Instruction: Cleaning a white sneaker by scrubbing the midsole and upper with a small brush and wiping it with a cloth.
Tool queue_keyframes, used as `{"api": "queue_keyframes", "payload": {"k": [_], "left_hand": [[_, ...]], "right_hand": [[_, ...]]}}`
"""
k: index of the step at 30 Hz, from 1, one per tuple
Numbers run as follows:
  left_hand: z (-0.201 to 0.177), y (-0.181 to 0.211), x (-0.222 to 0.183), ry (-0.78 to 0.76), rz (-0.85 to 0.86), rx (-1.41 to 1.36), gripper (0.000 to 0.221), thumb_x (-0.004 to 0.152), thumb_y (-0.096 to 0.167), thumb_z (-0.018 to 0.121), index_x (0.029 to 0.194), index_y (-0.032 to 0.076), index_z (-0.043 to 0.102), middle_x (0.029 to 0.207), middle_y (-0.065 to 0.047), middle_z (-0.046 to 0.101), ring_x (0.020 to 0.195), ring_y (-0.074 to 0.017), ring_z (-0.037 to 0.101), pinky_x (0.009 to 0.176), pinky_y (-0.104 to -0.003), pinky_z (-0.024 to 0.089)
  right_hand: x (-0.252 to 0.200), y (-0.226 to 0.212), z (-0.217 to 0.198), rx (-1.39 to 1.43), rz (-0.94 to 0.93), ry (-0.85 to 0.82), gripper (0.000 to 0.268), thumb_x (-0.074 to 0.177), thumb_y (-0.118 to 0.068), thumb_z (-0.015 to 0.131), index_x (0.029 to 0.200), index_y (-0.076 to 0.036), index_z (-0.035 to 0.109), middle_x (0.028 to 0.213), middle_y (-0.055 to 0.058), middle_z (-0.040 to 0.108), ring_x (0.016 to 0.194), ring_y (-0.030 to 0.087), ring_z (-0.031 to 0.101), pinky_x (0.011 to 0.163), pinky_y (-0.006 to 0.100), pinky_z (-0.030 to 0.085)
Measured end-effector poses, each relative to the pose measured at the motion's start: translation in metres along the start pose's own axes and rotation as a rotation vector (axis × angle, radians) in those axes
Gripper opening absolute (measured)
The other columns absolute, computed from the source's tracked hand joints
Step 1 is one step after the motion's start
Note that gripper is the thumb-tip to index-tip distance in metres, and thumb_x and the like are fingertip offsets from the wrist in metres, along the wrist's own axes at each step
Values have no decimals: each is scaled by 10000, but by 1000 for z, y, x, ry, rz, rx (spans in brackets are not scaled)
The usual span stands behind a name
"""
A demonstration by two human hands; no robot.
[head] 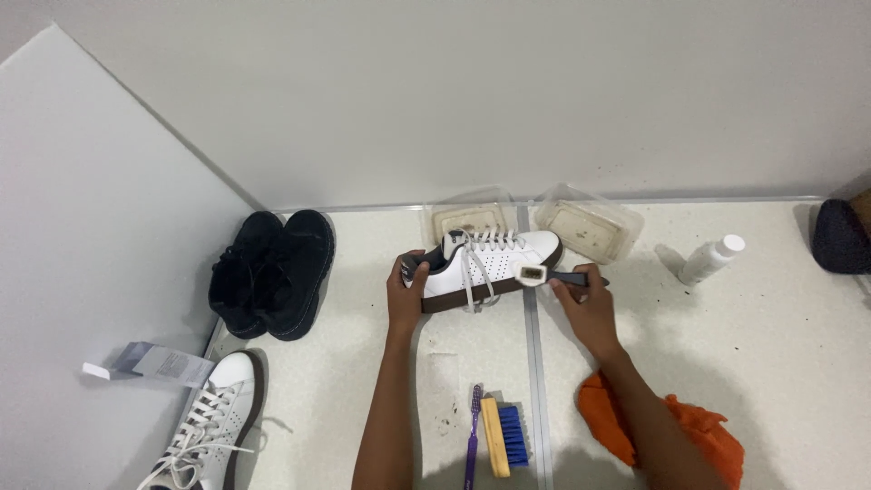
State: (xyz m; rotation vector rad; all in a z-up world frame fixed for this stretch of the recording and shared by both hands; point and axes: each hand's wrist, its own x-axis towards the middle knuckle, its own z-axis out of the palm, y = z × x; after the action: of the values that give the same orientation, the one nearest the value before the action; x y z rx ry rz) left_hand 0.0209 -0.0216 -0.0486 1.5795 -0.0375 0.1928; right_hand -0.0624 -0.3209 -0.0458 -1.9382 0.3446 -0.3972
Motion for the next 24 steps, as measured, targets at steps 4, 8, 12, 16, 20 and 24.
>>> {"api": "queue_keyframes", "payload": {"k": [4, 8, 12, 16, 20, 24], "left_hand": [[1, 2, 0, -3, -3, 5, 377, 958, 327, 692, 1256, 98, 670, 1166, -160, 688, 1179, -262, 588, 1072, -459, 409], [1, 1, 0, -10, 1, 12, 398, 955, 358, 689, 1258, 100, 670, 1171, -164, 688, 1188, -267, 592, 1071, -457, 412], [1, -3, 1, -3, 0, -5, 393, 953, 347, 696, 1256, 98, 672, 1162, -164, 692, 1179, -267, 597, 1065, -457, 415], [0, -6, 2, -5, 0, -13, 393, 950, 332, 699, 1260, 92, 671, 1174, -166, 693, 1184, -262, 589, 1074, -455, 412], [1, -7, 4, -3, 12, -12, 380, 950, 324, 702, 1254, 98, 675, 1165, -153, 698, 1176, -238, 587, 1064, -449, 420], [0, -2, 1, -2, 17, -17, 390, 956, 331, 691, 1253, 79, 669, 1171, -176, 694, 1181, -272, 595, 1067, -460, 418]], "right_hand": [[2, -1, -1, 8, 6, 22, 272, 996, -260, 731, 1007, -85, 523, 751, 82, 611, 729, 218, 603, 675, 383, 489], [-2, -2, 0, -37, -12, 16, 316, 979, -284, 752, 1047, -73, 528, 816, 119, 646, 788, 250, 621, 717, 415, 489], [-3, -10, -3, -44, -3, -6, 318, 968, -287, 756, 1070, -77, 541, 839, 130, 675, 813, 259, 630, 747, 426, 507], [1, 6, 2, -40, 2, 9, 327, 937, -262, 782, 1078, -80, 548, 820, 114, 669, 806, 231, 614, 733, 401, 491], [-4, -10, -1, -53, -23, -31, 314, 932, -246, 787, 1039, -63, 555, 823, 149, 685, 804, 258, 615, 732, 420, 502], [-3, -9, 0, -31, -3, 12, 298, 978, -244, 745, 1065, -54, 533, 821, 146, 655, 819, 256, 600, 726, 415, 492]]}}
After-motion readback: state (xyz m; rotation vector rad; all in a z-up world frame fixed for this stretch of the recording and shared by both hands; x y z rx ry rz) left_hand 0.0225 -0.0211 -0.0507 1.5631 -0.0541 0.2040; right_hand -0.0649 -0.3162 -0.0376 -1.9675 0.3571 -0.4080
